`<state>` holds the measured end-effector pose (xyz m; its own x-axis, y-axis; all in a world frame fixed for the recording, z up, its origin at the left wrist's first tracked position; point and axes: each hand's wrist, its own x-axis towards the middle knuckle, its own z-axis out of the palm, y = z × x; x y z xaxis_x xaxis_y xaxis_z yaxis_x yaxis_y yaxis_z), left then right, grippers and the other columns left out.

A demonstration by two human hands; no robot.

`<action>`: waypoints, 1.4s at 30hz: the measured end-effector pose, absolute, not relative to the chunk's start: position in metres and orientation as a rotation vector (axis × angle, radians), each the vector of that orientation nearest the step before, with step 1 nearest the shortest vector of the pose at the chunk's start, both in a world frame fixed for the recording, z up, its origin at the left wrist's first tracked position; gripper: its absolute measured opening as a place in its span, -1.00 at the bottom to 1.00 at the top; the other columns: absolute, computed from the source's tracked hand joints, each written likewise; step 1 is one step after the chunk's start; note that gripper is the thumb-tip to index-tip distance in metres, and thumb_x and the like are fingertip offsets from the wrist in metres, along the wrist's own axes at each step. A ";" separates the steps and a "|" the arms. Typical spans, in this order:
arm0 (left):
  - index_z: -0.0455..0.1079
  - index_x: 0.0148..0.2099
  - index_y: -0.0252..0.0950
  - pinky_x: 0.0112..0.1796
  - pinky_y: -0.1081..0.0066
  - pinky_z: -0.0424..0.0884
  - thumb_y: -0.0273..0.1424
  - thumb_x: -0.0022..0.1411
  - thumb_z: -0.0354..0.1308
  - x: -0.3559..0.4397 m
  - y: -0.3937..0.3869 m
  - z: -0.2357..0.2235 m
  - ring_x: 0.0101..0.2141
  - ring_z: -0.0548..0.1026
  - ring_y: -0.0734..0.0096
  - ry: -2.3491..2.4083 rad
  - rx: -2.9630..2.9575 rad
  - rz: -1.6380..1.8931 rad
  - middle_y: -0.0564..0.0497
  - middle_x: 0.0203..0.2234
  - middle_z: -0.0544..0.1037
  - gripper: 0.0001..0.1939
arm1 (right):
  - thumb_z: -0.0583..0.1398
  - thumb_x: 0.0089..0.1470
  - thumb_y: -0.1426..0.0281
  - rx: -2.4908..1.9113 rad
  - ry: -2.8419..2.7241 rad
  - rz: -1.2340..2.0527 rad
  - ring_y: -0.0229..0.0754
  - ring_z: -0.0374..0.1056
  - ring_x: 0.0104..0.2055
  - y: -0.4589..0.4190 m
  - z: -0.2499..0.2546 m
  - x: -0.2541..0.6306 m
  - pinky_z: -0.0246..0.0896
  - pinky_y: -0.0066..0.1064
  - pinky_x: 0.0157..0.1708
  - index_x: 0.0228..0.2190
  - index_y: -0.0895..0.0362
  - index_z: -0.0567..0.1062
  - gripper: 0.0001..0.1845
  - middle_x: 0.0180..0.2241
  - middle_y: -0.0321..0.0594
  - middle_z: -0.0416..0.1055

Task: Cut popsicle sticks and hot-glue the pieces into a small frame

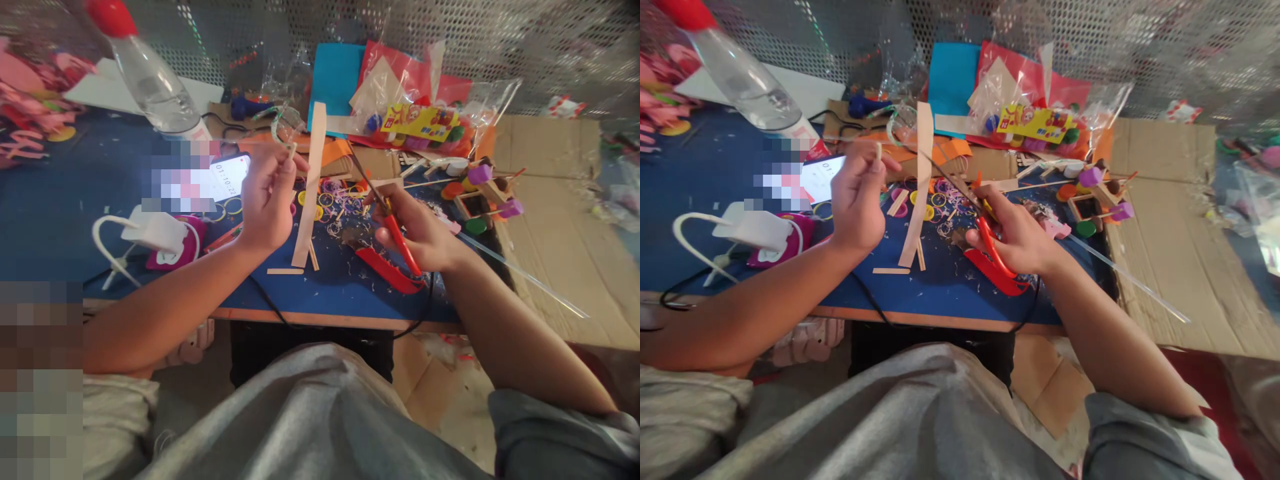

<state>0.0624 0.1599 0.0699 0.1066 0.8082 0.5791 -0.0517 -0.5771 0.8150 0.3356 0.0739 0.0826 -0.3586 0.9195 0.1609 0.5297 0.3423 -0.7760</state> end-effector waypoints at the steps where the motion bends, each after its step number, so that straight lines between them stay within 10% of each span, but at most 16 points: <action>1: 0.61 -0.17 -0.08 -0.21 0.25 0.43 0.05 0.59 0.24 0.063 0.157 0.069 -0.29 0.43 0.26 0.717 1.662 1.522 -0.01 -0.38 0.43 -0.61 | 0.31 0.28 -0.25 -1.314 -2.038 0.763 -0.14 0.19 -0.39 0.072 0.082 0.335 0.07 -0.24 -0.33 0.23 0.04 0.43 -0.22 -0.35 -0.35 0.32; 7: 0.61 -0.09 -0.13 -0.45 0.32 0.14 -0.10 0.66 0.20 0.065 0.132 0.066 -0.55 0.23 0.49 0.584 1.749 1.390 0.14 -0.53 0.34 -0.71 | 0.38 0.25 -0.17 -1.305 -2.103 0.612 -0.22 0.14 -0.48 0.062 0.086 0.323 0.01 -0.29 -0.38 0.09 0.11 0.49 -0.31 -0.49 -0.46 0.25; 42: 0.54 -0.30 -0.16 -0.27 0.24 0.40 -0.07 0.67 0.15 0.058 0.116 0.067 -0.40 0.41 0.34 0.571 1.843 1.162 0.01 -0.42 0.53 -0.53 | 0.37 0.35 -0.13 -1.127 -2.034 0.897 -0.19 0.07 -0.51 0.050 0.083 0.315 -0.03 -0.24 -0.48 0.11 0.00 0.50 -0.43 -0.50 -0.41 0.19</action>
